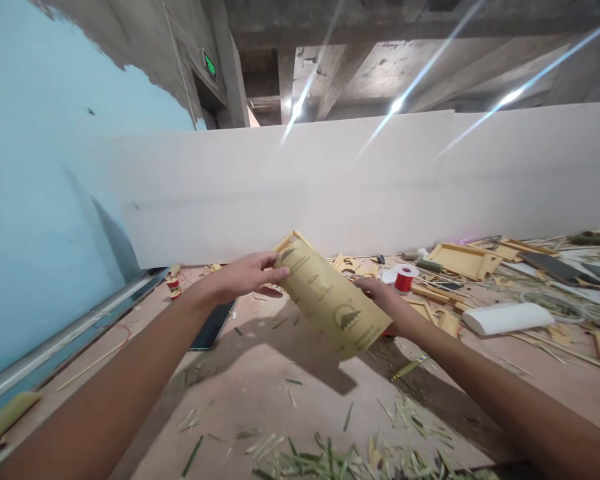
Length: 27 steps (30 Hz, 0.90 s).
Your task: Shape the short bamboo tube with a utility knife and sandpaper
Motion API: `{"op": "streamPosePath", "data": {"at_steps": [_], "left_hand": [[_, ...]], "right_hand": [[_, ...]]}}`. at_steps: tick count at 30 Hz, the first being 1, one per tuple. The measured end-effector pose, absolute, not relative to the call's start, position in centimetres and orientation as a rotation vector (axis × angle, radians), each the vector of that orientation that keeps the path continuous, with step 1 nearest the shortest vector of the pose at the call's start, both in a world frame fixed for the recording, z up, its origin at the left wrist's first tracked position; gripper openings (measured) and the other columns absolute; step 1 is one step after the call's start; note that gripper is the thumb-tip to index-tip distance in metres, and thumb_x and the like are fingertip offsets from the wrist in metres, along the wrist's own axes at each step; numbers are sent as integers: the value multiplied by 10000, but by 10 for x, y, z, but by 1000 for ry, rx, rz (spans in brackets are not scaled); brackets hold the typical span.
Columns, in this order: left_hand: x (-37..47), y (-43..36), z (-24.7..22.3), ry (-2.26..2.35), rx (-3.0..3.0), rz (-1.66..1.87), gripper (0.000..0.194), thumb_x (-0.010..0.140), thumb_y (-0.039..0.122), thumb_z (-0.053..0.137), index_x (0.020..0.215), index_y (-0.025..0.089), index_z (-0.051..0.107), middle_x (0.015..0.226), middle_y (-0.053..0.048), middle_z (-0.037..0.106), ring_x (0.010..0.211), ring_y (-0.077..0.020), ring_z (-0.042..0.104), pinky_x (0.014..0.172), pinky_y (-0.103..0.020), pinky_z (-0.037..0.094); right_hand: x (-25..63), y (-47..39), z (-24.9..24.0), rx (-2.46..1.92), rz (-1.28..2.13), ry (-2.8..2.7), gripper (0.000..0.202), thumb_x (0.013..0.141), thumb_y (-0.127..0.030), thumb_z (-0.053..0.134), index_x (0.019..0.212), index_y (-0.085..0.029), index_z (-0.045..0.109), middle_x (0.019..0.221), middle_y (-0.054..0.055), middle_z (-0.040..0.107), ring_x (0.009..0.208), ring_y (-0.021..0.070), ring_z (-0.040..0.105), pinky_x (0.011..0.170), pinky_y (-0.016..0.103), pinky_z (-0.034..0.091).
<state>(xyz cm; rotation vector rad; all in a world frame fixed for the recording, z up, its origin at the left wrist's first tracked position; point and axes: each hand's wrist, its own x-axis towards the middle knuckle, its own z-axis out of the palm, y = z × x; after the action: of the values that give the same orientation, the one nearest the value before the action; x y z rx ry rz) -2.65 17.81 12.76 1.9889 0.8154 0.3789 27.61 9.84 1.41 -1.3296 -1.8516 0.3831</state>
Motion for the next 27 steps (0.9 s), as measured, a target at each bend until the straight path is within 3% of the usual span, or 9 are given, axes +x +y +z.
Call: {"op": "streamPosePath", "data": {"at_steps": [5, 9, 15, 20, 27], "left_hand": [[-44, 146, 167, 1008, 2289, 703, 229, 927, 448, 674, 990, 235, 618, 1060, -64, 706, 1018, -300, 687, 801, -383, 551], [-47, 136, 165, 1237, 2900, 901, 140, 987, 370, 544, 964, 235, 573, 904, -43, 670, 779, -243, 637, 685, -336, 459], [-44, 161, 127, 1281, 3009, 722, 110, 986, 219, 503, 878, 241, 495, 850, -35, 651, 747, -225, 640, 627, -296, 414], [-47, 177, 124, 1347, 2975, 810, 100, 986, 214, 468, 893, 251, 462, 872, -48, 634, 748, -234, 622, 620, -301, 380], [-46, 178, 122, 1304, 2947, 853, 124, 967, 213, 475, 860, 256, 429, 844, -38, 605, 733, -234, 605, 612, -305, 364]], "right_hand": [[276, 102, 10, -1467, 307, -1800, 344, 792, -411, 729, 1075, -216, 743, 1201, 120, 724, 1062, 334, 677, 934, 469, 523], [271, 101, 8, -1509, 292, -1816, 363, 827, -514, 716, 1047, -228, 748, 1135, 114, 740, 1021, 320, 685, 894, 447, 534], [268, 100, 6, -1563, 330, -1834, 420, 808, -537, 719, 1085, -223, 753, 1053, 100, 755, 926, 307, 699, 824, 440, 553], [269, 101, 4, -1583, 343, -1821, 451, 803, -562, 706, 1093, -219, 751, 1105, 109, 754, 973, 316, 699, 839, 436, 553], [268, 100, 5, -1596, 351, -1821, 444, 803, -555, 706, 1091, -220, 753, 1032, 99, 749, 896, 297, 697, 790, 423, 555]]}}
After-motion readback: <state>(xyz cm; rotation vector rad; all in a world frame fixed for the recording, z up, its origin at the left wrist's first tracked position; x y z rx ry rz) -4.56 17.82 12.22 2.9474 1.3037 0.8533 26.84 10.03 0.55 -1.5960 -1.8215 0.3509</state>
